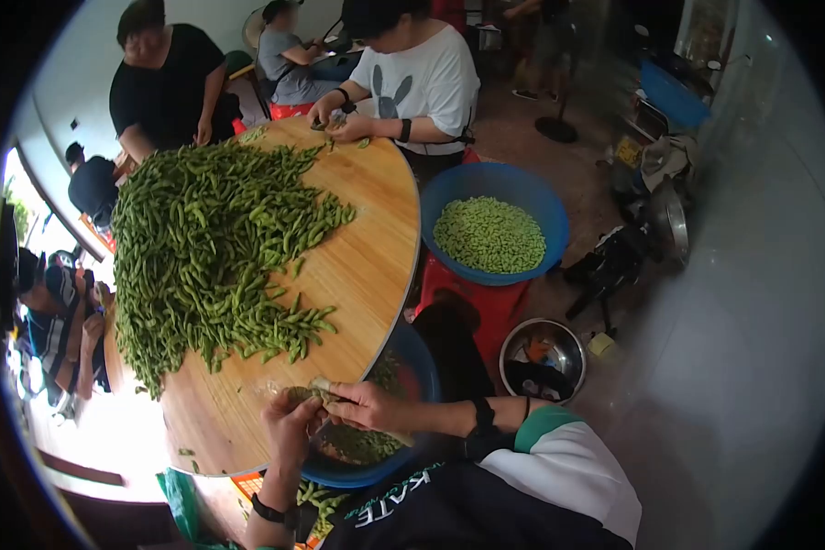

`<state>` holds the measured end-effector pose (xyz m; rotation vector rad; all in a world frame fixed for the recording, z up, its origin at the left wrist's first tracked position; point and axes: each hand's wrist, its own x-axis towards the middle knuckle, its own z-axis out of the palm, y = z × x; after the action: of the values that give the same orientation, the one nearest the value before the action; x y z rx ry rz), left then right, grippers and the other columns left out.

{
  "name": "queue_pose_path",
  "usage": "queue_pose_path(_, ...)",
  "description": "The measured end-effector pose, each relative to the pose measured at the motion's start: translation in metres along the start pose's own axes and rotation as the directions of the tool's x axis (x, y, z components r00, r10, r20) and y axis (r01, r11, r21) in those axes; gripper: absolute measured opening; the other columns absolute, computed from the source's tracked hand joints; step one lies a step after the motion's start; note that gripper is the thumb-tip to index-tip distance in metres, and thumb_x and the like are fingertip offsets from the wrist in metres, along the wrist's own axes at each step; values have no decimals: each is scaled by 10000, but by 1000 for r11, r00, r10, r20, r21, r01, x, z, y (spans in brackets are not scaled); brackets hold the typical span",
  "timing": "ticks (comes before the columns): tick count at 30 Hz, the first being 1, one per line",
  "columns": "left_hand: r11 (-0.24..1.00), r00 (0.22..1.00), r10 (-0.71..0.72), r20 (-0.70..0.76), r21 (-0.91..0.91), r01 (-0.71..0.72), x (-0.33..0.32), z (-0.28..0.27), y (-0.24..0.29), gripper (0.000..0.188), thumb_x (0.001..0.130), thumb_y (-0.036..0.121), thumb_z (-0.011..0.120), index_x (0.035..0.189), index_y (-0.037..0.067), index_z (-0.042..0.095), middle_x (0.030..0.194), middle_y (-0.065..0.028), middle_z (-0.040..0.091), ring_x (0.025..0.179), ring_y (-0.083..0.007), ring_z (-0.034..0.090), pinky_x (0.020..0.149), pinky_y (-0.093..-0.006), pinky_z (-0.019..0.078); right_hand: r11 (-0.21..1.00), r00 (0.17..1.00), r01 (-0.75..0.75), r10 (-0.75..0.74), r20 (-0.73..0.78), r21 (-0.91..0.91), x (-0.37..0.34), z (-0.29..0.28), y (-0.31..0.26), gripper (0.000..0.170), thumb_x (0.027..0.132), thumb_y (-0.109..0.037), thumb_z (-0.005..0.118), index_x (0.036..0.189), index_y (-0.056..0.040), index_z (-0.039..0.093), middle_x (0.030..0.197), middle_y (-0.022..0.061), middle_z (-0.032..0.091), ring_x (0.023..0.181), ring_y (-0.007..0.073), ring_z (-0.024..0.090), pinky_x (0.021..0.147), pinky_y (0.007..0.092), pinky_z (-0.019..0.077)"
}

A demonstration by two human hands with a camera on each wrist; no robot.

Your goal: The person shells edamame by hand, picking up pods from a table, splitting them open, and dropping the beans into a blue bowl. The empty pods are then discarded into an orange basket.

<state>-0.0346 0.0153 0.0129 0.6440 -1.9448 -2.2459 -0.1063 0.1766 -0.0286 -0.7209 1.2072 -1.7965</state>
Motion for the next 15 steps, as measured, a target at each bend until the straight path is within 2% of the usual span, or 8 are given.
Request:
queue_pose_path(1, 996, 997, -73, -32, -63, 71, 0, 0, 1, 25, 823, 12, 636, 825, -8, 622, 657, -54, 632, 511, -86, 551, 442, -193, 392, 1000, 1000, 19, -19, -8, -1, 0, -1, 0, 260, 984, -198, 485, 1183, -32, 499, 802, -23, 542, 562, 16, 432, 475, 168, 353)
queue_pose_path(3, 997, 998, -60, -19, -40, 59, -3, 0, 4, 23, 819, 11, 636, 810, -6, 624, 647, -56, 630, 492, -85, 542, 425, -191, 377, 998, 997, -5, 0, 80, 66, 1, -4, 1, 236, 982, -187, 488, 1158, -33, 517, 805, -18, 546, 556, 19, 432, 460, 170, 348)
queue_pose_path(5, 999, 999, -50, -4, -11, 50, -5, -1, 6, 27, 815, 11, 635, 794, -4, 627, 638, -59, 627, 474, -83, 533, 407, -189, 363, 997, 998, 12, -17, 55, 82, 1, -2, 0, 200, 981, -179, 489, 1115, -36, 532, 806, -11, 554, 550, 21, 434, 443, 174, 341)
queue_pose_path(7, 1000, 999, -28, -20, 6, 28, -6, 0, 4, 44, 813, 16, 636, 783, -15, 623, 622, -69, 623, 451, -89, 524, 393, -196, 363, 979, 990, -33, 4, 139, 203, 1, -6, 6, 179, 981, -184, 489, 1077, -41, 538, 806, -3, 564, 536, 25, 436, 423, 177, 328)
queue_pose_path(9, 999, 999, -44, -22, 32, 44, -7, 1, 6, 40, 809, 12, 634, 785, -18, 623, 622, -75, 623, 455, -103, 531, 395, -208, 376, 982, 991, -13, -12, 130, 188, -1, -5, 8, 176, 981, -184, 488, 1067, -40, 538, 803, 0, 566, 524, 26, 434, 415, 176, 323)
queue_pose_path(12, 999, 1000, 23, -1, -40, -23, -5, 1, -3, 15, 798, -15, 630, 811, -20, 623, 631, -83, 625, 485, -116, 548, 430, -214, 400, 978, 992, -18, -9, 129, 210, -5, -5, 0, 181, 978, -216, 494, 1024, -48, 546, 781, -6, 550, 508, 21, 421, 402, 171, 308)
queue_pose_path(15, 998, 998, 63, -13, -6, -63, -7, 3, -4, 21, 801, -20, 626, 820, -26, 621, 644, -87, 629, 499, -112, 549, 455, -208, 404, 966, 991, -21, -14, 134, 256, -3, -7, 3, 191, 974, -231, 500, 965, -51, 564, 746, -20, 533, 495, 10, 407, 394, 168, 296)
